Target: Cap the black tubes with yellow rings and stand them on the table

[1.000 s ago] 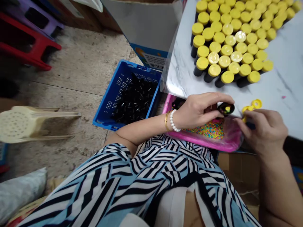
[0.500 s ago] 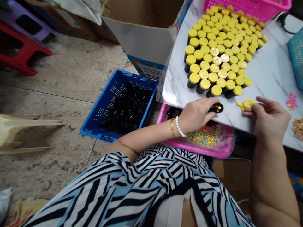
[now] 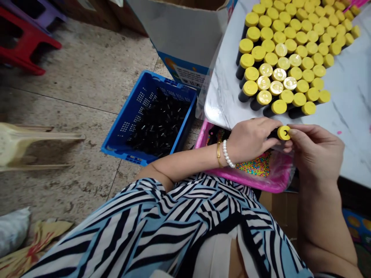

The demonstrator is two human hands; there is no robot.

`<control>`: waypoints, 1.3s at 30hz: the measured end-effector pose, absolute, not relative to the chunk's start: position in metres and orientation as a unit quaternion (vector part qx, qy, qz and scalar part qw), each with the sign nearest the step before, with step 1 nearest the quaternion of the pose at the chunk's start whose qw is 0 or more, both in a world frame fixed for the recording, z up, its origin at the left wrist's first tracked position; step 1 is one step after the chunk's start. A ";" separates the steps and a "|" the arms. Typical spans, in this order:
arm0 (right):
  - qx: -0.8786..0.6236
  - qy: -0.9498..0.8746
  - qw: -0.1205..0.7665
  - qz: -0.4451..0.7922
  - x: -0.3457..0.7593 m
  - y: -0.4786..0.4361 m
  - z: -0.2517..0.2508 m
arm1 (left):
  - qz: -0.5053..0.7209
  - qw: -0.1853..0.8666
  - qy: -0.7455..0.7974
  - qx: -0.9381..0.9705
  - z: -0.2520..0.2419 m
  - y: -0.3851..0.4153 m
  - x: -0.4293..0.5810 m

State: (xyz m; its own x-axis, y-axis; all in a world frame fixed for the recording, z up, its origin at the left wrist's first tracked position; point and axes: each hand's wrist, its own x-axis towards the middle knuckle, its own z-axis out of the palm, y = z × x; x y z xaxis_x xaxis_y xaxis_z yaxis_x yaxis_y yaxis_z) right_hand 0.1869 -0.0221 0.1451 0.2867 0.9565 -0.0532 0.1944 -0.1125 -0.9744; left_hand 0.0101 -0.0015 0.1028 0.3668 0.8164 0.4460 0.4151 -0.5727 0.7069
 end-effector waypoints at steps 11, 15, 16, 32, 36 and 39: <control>-0.647 -0.477 0.468 0.366 0.182 -0.026 0.148 | 0.321 0.498 0.402 0.698 0.140 0.010 0.004; -0.625 -0.472 0.481 0.395 0.184 -0.027 0.140 | 0.274 0.624 0.373 0.630 0.143 0.014 0.009; -0.620 -0.467 0.478 0.411 0.184 -0.028 0.138 | 0.263 0.638 0.369 0.623 0.143 0.013 0.009; -0.552 -0.459 0.444 0.536 0.241 -0.024 0.137 | 0.327 0.345 0.370 0.798 0.126 0.007 0.006; -0.547 -0.462 0.399 0.573 0.238 -0.008 0.140 | 0.336 0.366 0.368 0.786 0.126 0.008 0.004; -0.554 -0.466 0.350 0.595 0.219 -0.005 0.149 | 0.340 0.373 0.366 0.782 0.125 0.005 0.004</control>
State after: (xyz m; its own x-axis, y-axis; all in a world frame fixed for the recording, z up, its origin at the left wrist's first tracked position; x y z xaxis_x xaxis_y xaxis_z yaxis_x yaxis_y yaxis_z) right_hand 0.2190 -0.0048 0.1489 -0.1416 0.9324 -0.3326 0.1002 -0.3207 -0.9419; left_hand 0.0038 0.0047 0.1252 0.5018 0.8254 0.2586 0.3185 -0.4543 0.8320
